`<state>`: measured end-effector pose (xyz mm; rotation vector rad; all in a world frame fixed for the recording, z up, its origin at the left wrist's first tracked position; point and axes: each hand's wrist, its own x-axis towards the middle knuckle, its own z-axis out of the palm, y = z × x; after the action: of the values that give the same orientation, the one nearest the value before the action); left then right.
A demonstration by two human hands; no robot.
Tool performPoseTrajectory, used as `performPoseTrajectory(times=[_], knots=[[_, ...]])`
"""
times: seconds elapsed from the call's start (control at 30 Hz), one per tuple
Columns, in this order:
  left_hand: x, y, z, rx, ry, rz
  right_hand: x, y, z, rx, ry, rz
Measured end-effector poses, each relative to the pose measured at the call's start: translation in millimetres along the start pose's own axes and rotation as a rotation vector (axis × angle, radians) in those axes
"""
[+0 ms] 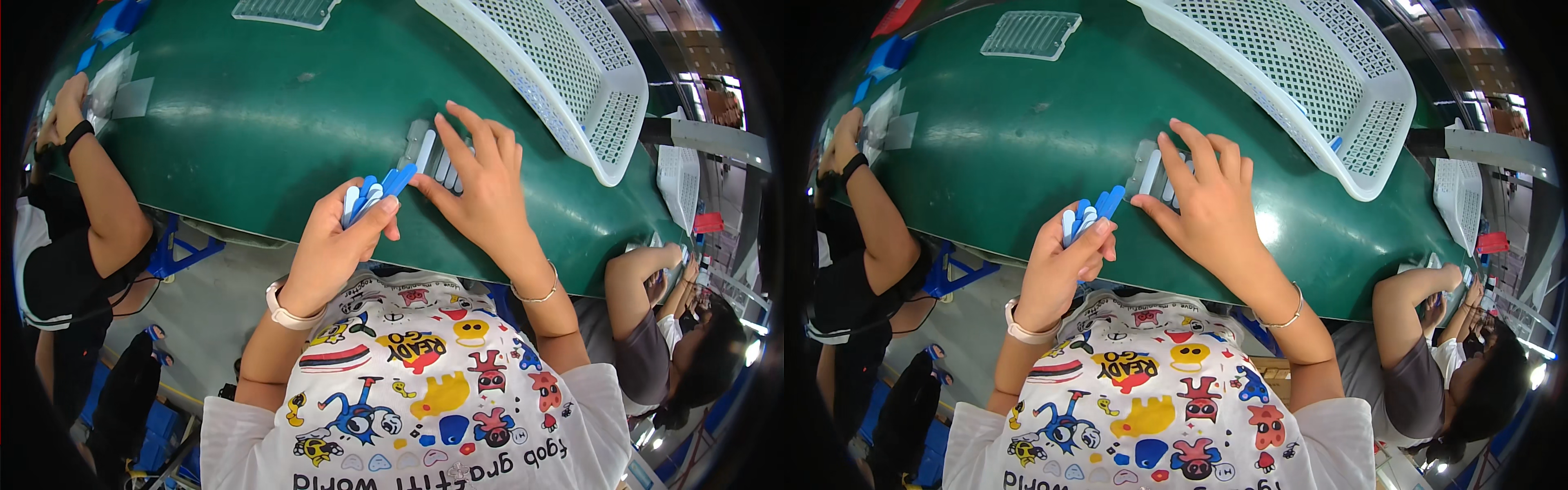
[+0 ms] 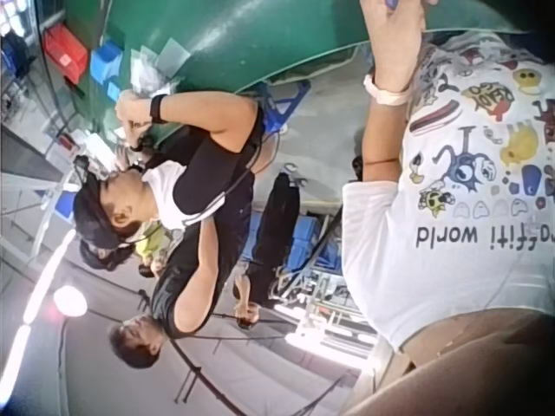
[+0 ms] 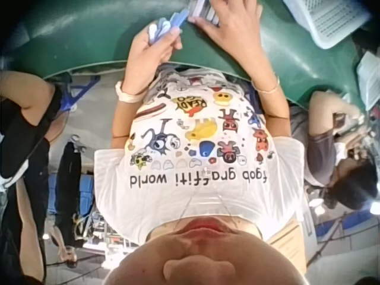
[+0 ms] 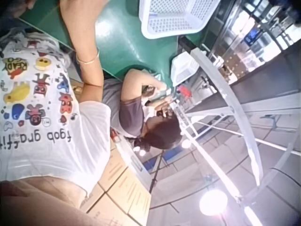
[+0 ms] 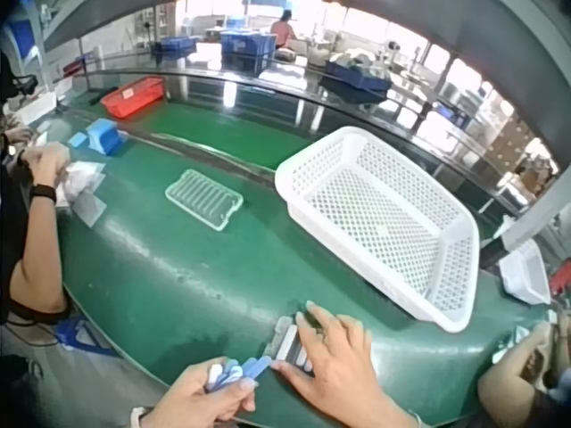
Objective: The person places plastic strips one by one into the slots of clear plastic trays by hand and retrieves more strips from a basket on the assembly line.
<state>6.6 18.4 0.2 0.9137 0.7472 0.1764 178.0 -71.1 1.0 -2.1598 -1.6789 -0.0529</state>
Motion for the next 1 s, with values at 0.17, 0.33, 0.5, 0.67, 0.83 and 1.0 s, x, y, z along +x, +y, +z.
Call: performPoseTrajectory(times=[0.17,0.33,0.5,0.67,0.83,1.0], knots=[[1.2,1.4,-3.2,-0.003,0.018,0.010,-8.2,-1.2,2.4,-0.063,-0.050,-0.043],[1.6,3.9,-0.3,0.008,-0.002,-0.004,-4.5,-6.1,-7.6,0.384,-0.023,-0.003],[4.9,5.1,3.1,0.014,-0.025,-0.003,-6.0,-13.5,-5.6,1.054,-0.005,0.393],[4.7,2.8,0.9,-0.008,0.017,0.007,-8.0,7.1,-3.2,0.541,0.241,0.155],[8.5,3.0,2.9,-0.022,0.001,-0.014,-27.1,5.1,10.2,0.062,0.094,-0.133],[6.8,5.2,3.6,0.000,0.007,-0.002,-28.4,-1.9,-1.9,0.027,0.004,-0.050]])
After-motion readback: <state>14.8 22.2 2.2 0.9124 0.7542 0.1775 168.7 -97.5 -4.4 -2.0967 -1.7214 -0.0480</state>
